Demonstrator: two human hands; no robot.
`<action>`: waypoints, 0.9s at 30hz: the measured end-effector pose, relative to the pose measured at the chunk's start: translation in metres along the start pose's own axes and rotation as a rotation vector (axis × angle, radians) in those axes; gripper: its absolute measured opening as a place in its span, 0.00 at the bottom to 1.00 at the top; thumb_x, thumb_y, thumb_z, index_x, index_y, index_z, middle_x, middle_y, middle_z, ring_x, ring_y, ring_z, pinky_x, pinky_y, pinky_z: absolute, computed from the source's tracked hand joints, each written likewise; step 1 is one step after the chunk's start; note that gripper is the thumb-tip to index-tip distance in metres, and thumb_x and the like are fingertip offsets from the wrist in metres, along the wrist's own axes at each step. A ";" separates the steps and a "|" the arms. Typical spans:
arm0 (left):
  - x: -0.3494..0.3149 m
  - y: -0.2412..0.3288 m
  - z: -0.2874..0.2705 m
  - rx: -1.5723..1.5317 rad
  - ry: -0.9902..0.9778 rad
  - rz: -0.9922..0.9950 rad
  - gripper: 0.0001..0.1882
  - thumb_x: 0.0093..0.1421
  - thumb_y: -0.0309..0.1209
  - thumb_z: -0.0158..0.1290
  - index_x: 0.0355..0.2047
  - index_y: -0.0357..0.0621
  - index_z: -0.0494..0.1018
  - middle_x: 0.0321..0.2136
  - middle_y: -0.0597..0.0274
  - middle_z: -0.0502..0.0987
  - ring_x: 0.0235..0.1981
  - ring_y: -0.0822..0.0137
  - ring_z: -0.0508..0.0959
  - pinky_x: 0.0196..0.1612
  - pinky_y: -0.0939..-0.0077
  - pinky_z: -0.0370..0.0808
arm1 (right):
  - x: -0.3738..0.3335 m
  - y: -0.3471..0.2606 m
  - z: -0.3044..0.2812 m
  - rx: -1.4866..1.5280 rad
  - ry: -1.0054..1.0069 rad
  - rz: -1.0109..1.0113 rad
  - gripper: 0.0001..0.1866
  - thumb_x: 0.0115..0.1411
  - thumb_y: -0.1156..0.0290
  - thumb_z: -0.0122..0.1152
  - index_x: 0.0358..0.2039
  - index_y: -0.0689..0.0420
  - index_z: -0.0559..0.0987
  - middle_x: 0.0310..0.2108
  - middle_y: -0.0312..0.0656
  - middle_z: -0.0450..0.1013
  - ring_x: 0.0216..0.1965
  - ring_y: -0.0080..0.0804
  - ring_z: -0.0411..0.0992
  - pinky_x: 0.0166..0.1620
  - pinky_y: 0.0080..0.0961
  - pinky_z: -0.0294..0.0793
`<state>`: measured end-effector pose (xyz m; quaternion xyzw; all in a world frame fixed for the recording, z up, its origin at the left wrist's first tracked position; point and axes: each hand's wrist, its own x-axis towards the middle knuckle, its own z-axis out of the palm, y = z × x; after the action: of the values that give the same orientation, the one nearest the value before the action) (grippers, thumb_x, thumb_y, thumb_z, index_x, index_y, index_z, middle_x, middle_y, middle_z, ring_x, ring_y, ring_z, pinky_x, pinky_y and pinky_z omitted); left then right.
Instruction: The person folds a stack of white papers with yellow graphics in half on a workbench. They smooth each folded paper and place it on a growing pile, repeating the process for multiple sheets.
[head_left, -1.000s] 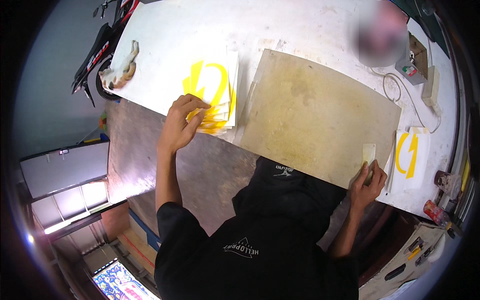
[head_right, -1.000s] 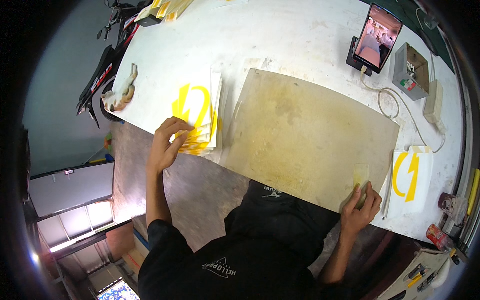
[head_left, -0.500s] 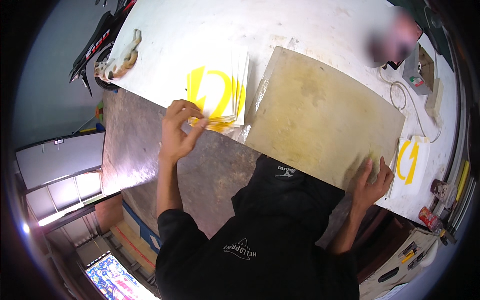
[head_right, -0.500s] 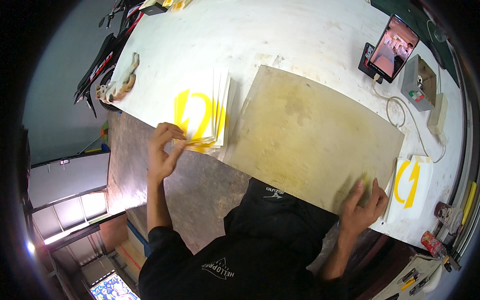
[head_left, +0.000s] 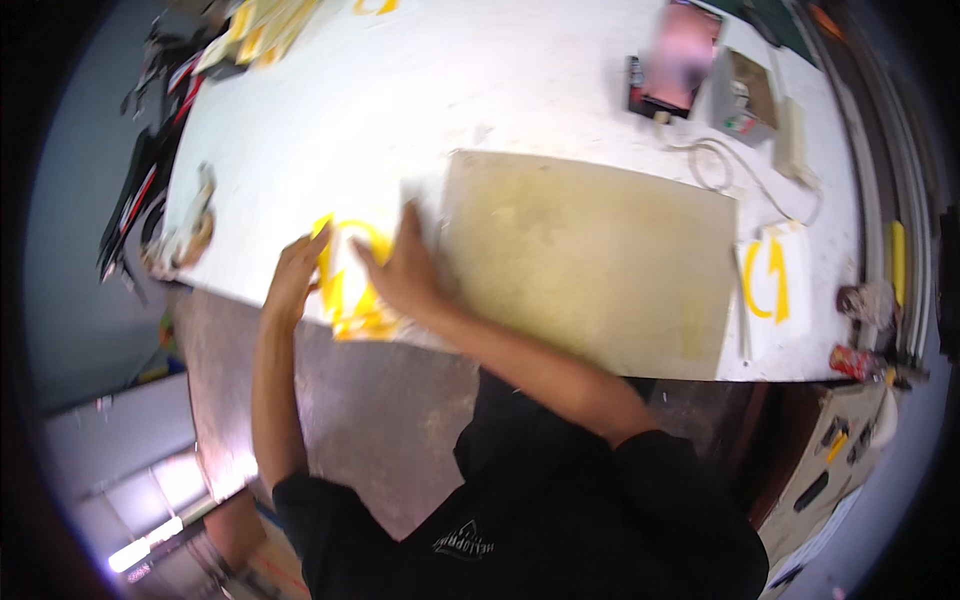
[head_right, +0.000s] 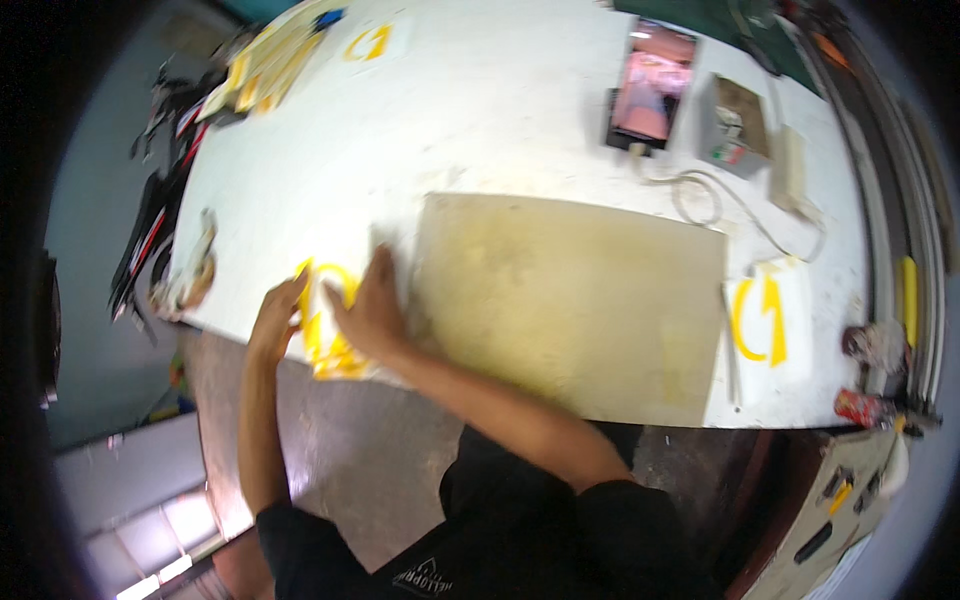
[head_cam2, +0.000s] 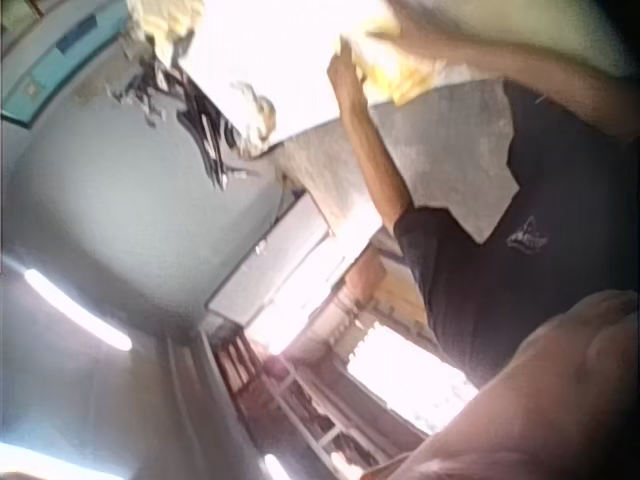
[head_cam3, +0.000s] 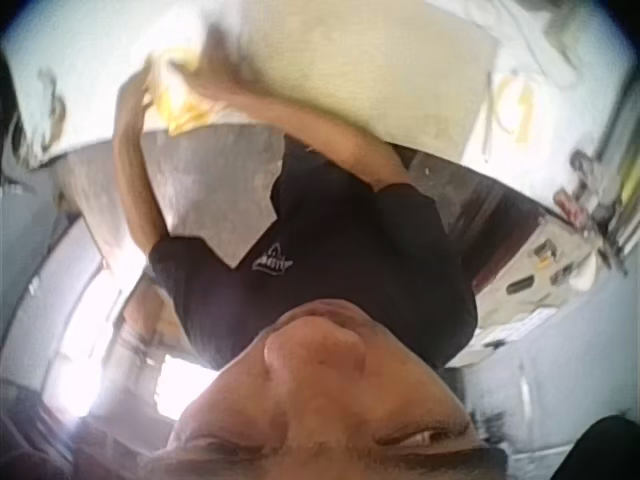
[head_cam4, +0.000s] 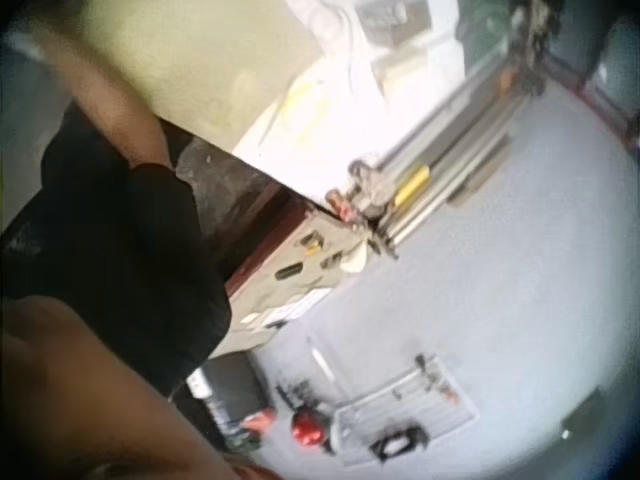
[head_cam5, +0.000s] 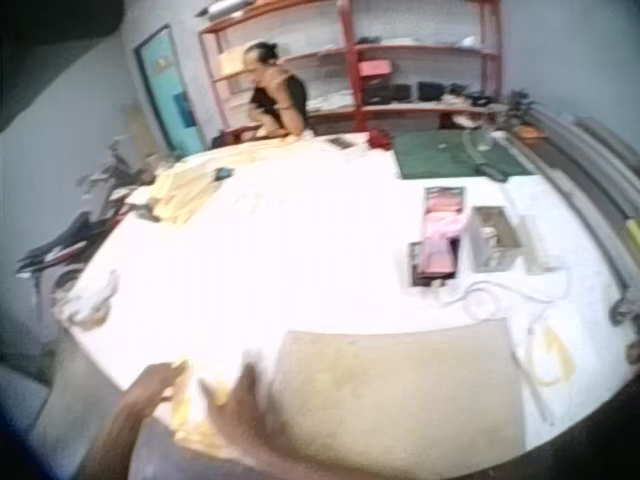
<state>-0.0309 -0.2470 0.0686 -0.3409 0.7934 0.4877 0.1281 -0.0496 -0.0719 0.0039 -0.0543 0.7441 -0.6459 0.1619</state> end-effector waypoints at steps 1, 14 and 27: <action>0.000 -0.001 0.000 -0.043 -0.044 -0.025 0.24 0.68 0.54 0.55 0.47 0.46 0.78 0.38 0.67 0.78 0.42 0.71 0.77 0.43 0.68 0.76 | -0.005 0.005 0.010 0.009 0.030 -0.033 0.55 0.67 0.48 0.58 0.70 0.82 0.43 0.72 0.77 0.41 0.75 0.69 0.41 0.76 0.49 0.42; -0.024 0.011 0.019 -0.218 -0.156 0.030 0.25 0.73 0.40 0.52 0.61 0.34 0.68 0.48 0.59 0.79 0.47 0.72 0.78 0.49 0.76 0.77 | -0.026 0.004 0.000 -0.014 -0.029 -0.035 0.52 0.72 0.51 0.52 0.72 0.77 0.33 0.75 0.72 0.30 0.77 0.65 0.30 0.77 0.47 0.35; -0.021 -0.059 0.052 0.395 0.001 0.544 0.34 0.78 0.35 0.39 0.77 0.37 0.39 0.78 0.46 0.39 0.79 0.53 0.37 0.77 0.60 0.39 | -0.054 0.008 -0.046 -0.624 -0.101 -0.495 0.30 0.72 0.64 0.47 0.70 0.67 0.61 0.77 0.56 0.40 0.77 0.65 0.37 0.72 0.71 0.41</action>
<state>0.0167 -0.2106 0.0134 -0.0854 0.9346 0.3406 0.0562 -0.0121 -0.0118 0.0103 -0.3099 0.8600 -0.4051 0.0136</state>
